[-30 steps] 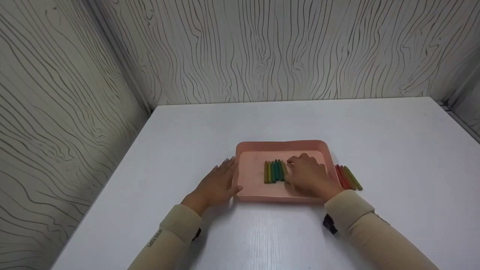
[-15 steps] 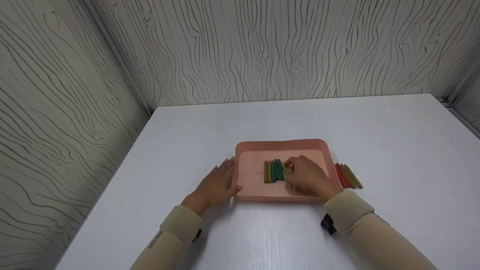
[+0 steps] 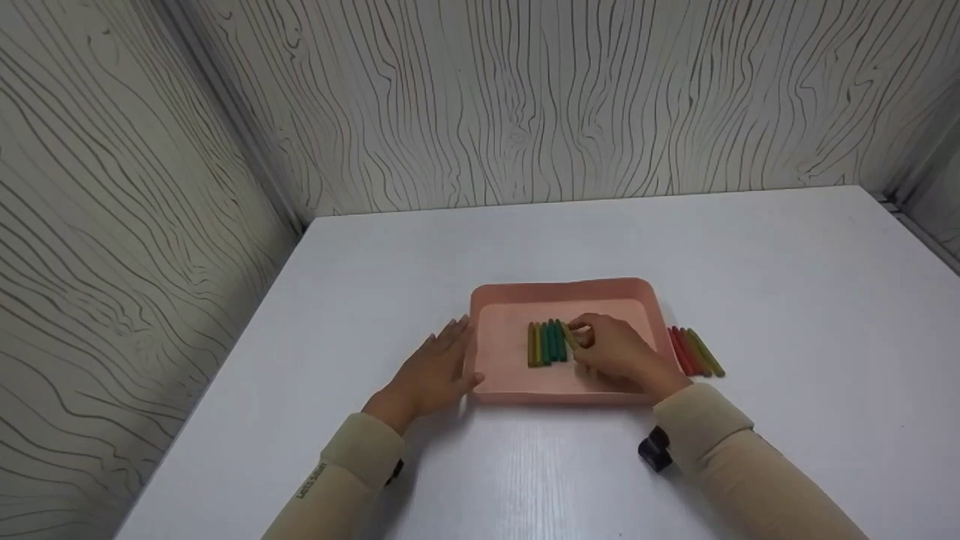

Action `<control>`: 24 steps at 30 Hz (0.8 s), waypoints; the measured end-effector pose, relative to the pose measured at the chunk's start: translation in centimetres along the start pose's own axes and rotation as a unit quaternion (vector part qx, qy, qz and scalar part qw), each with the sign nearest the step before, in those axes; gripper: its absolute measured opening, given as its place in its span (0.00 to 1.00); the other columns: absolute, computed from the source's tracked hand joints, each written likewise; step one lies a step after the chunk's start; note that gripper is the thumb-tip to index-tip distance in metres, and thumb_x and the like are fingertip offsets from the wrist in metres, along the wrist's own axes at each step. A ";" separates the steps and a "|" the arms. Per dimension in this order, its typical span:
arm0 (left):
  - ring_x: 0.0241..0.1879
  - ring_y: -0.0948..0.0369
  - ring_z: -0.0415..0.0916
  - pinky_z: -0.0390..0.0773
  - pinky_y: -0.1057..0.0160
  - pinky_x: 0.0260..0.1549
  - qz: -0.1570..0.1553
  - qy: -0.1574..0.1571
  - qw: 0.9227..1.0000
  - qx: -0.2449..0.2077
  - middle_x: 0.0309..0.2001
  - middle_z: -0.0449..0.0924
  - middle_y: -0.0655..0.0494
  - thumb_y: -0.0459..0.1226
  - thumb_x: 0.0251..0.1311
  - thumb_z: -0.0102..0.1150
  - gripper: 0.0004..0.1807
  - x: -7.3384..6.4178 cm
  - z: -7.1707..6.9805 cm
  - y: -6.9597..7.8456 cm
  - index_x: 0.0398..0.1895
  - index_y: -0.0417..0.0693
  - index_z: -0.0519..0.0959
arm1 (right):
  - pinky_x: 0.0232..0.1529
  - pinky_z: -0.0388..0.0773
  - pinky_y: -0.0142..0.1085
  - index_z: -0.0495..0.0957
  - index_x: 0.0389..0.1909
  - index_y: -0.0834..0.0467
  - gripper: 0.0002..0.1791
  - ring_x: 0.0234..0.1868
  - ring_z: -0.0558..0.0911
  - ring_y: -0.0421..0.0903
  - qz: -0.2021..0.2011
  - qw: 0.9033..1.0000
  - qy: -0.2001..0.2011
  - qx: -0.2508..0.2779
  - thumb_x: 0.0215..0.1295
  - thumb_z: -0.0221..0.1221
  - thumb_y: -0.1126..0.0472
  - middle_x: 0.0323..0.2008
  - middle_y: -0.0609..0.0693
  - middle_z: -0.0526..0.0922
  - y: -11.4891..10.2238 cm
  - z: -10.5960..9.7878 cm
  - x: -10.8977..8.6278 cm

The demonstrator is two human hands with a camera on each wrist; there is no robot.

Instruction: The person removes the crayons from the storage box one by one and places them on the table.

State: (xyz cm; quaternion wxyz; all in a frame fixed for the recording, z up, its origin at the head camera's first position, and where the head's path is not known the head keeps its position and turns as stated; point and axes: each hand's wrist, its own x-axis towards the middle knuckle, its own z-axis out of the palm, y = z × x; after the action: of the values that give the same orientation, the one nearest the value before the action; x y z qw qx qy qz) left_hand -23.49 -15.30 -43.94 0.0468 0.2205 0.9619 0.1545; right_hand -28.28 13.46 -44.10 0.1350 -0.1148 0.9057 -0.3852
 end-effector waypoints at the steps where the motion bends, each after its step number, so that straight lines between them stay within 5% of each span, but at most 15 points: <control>1: 0.73 0.52 0.40 0.46 0.49 0.68 -0.001 0.000 1.000 -0.001 0.75 0.43 0.49 0.54 0.69 0.43 0.40 0.0 0.0 0.0 0.75 0.40 0.48 | 0.26 0.73 0.35 0.70 0.60 0.62 0.25 0.29 0.75 0.45 -0.002 1.000 0.000 0.004 0.60 0.59 0.65 0.40 0.53 0.79 0.1 0.0 0.0; 13: 0.73 0.54 0.37 0.45 0.51 0.68 -0.005 -0.014 1.000 0.012 0.75 0.40 0.50 0.54 0.69 0.42 0.41 0.1 -0.1 0.0 0.75 0.39 0.46 | 0.34 0.77 0.38 0.70 0.62 0.55 0.25 0.36 0.77 0.50 0.014 0.989 -0.007 0.147 0.63 0.60 0.64 0.46 0.56 0.75 -0.4 -0.8 -0.7; 20: 0.73 0.55 0.36 0.45 0.51 0.68 -0.007 -0.013 1.000 0.011 0.75 0.40 0.51 0.55 0.69 0.42 0.41 0.1 0.1 -0.1 0.75 0.40 0.45 | 0.36 0.75 0.37 0.68 0.64 0.58 0.26 0.38 0.80 0.48 -0.032 0.997 0.008 0.063 0.63 0.56 0.65 0.44 0.56 0.78 -0.8 -2.2 -0.9; 24: 0.73 0.54 0.37 0.46 0.50 0.68 -0.005 -0.009 1.000 0.006 0.75 0.41 0.51 0.54 0.69 0.42 0.41 0.1 0.1 -0.1 0.75 0.40 0.46 | 0.38 0.77 0.40 0.67 0.64 0.62 0.27 0.38 0.82 0.52 -0.064 0.995 0.006 0.073 0.64 0.56 0.66 0.43 0.61 0.79 -0.7 -3.3 -1.1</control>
State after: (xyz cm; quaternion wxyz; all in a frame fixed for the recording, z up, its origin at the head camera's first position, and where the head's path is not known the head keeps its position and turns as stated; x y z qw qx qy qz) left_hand -23.55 -15.31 -44.09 0.0551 0.2170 0.9636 0.1460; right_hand -28.28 15.49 -41.21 0.1124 -0.1601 0.8667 -0.4589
